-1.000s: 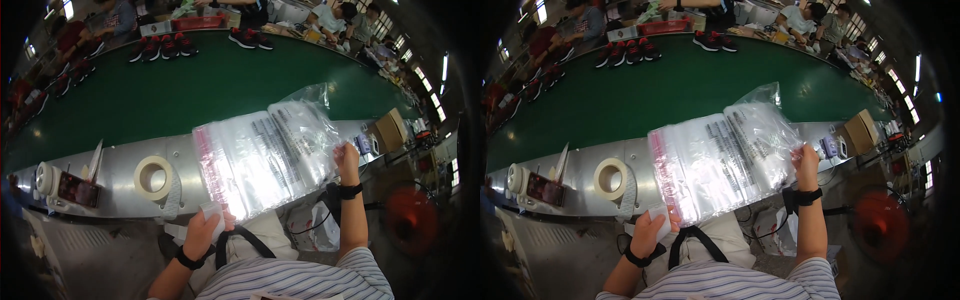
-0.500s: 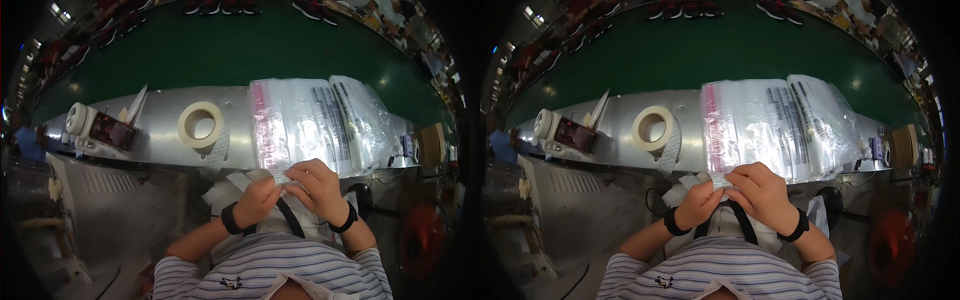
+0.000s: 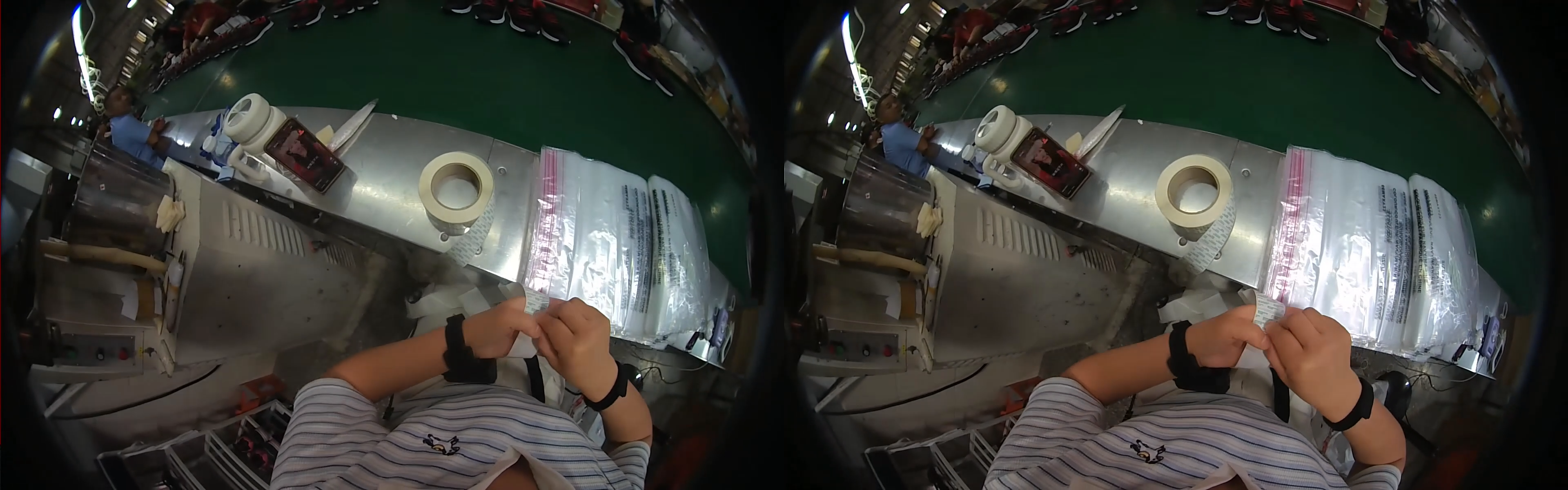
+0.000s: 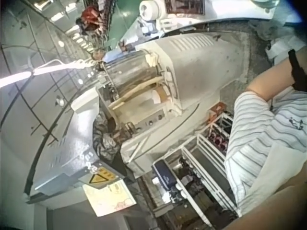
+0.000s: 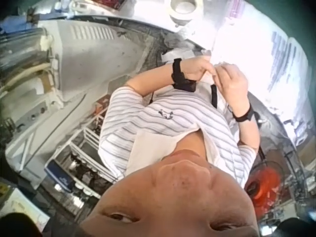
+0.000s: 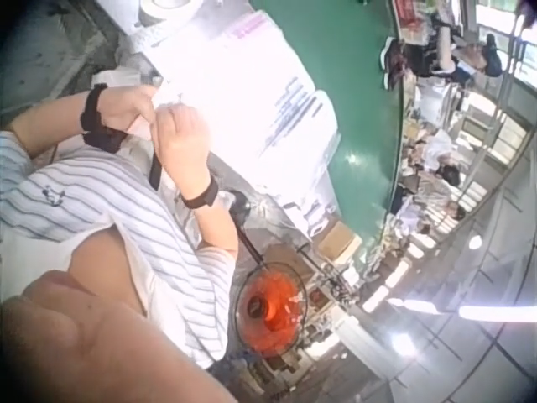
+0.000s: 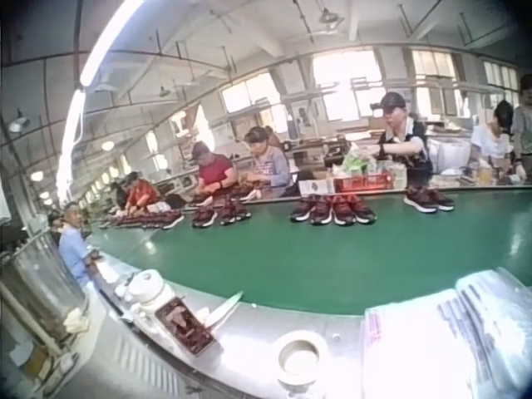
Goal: The recorder is peeling adhesive labels from a roll and applying them to clear plastic bags.
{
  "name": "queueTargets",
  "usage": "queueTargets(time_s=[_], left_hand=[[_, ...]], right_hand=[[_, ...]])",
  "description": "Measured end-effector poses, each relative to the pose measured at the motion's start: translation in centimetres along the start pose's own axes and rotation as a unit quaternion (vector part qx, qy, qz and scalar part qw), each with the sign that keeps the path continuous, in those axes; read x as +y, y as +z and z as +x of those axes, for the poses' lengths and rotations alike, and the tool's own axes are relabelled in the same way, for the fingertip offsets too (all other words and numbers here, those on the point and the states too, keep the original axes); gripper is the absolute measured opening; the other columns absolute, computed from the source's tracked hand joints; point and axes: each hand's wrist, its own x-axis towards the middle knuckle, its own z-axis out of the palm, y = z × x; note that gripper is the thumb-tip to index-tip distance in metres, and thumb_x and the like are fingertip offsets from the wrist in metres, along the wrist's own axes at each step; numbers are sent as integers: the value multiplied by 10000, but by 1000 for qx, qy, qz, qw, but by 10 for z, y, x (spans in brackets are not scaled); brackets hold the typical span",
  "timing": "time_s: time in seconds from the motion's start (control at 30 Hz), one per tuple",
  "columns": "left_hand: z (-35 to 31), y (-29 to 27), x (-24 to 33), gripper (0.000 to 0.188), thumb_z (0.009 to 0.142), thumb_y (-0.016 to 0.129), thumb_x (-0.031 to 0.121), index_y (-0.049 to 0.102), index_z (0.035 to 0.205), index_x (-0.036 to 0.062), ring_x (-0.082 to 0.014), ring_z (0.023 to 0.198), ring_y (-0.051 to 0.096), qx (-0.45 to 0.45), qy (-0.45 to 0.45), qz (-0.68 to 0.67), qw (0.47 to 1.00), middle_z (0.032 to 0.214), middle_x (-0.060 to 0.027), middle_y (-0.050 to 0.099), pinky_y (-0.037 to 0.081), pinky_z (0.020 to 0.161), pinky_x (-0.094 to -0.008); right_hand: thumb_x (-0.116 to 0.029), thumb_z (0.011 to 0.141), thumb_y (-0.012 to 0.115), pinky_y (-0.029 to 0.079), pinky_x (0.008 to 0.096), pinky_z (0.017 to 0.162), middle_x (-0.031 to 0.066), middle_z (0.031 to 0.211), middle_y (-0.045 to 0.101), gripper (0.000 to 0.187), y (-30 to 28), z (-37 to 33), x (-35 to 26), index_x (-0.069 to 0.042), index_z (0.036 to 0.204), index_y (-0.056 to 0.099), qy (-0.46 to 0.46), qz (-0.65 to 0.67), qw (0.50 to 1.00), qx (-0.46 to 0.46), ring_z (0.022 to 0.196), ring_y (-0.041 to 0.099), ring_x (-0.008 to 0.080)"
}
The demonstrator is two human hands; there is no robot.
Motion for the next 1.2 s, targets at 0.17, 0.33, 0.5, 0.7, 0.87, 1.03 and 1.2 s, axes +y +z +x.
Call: queueTargets(time_s=[0.17, 0.33, 0.5, 0.7, 0.87, 1.03, 1.2], left_hand=[[11, -10, 2, 193, 789, 494, 69, 521, 963, -8, -83, 548, 484, -43, -41, 117, 991, 626, -42, 521, 392, 524, -228], [40, -5, 8, 168, 874, 517, 186, 516, 844, 21, -47, 494, 418, 61, 82, 226, 969, 578, 18, 468, 325, 453, -203], [73, -3, 15, 131, 859, 541, 140, 536, 863, 9, -97, 631, 532, 173, 144, 163, 961, 704, -29, 526, 463, 593, -249], [85, -27, 11, 241, 883, 497, 132, 506, 1060, -31, -198, 960, 563, 225, 126, 46, 965, 1022, -110, 545, 474, 851, -367], [91, -26, 18, 273, 902, 454, 159, 486, 1076, -48, -257, 1059, 529, 212, 105, 27, 971, 1017, -127, 544, 434, 907, -399], [82, -22, 20, 312, 918, 411, 191, 482, 1089, -60, -287, 1060, 527, 205, 87, 41, 974, 1060, -165, 545, 430, 901, -389], [90, -9, 33, 344, 922, 387, 195, 460, 1108, -86, -306, 1068, 522, 204, 61, 75, 974, 1096, -198, 530, 430, 919, -385]], right_hand=[[1, 771, 563, 406, 234, 501, 61, 659, 533, 32, -9, -4, 13, 19, 745, 571, 331, 268, 905, -1, 569, 524, 106], [-40, 818, 542, 356, 184, 517, -12, 652, 492, 102, -9, -18, 38, -3, 724, 534, 435, 347, 829, 53, 589, 453, 38], [-122, 778, 619, 420, 271, 556, 70, 727, 531, 132, 4, -14, 74, -7, 795, 555, 451, 241, 848, 143, 661, 538, 155], [-215, 628, 744, 442, 385, 603, 121, 815, 486, 340, 48, -26, 88, -39, 791, 503, 338, -162, 927, 33, 771, 504, 303], [-197, 665, 706, 420, 382, 592, 100, 822, 493, 270, 47, -42, 102, -58, 787, 511, 351, -174, 917, 74, 766, 502, 282], [-122, 700, 654, 373, 381, 654, 105, 825, 490, 177, 50, -30, 78, -45, 769, 511, 285, -170, 936, 114, 775, 482, 286], [-92, 796, 552, 372, 405, 655, 127, 775, 504, 85, 45, -46, 94, -21, 762, 520, 355, -13, 916, 185, 749, 490, 301]])
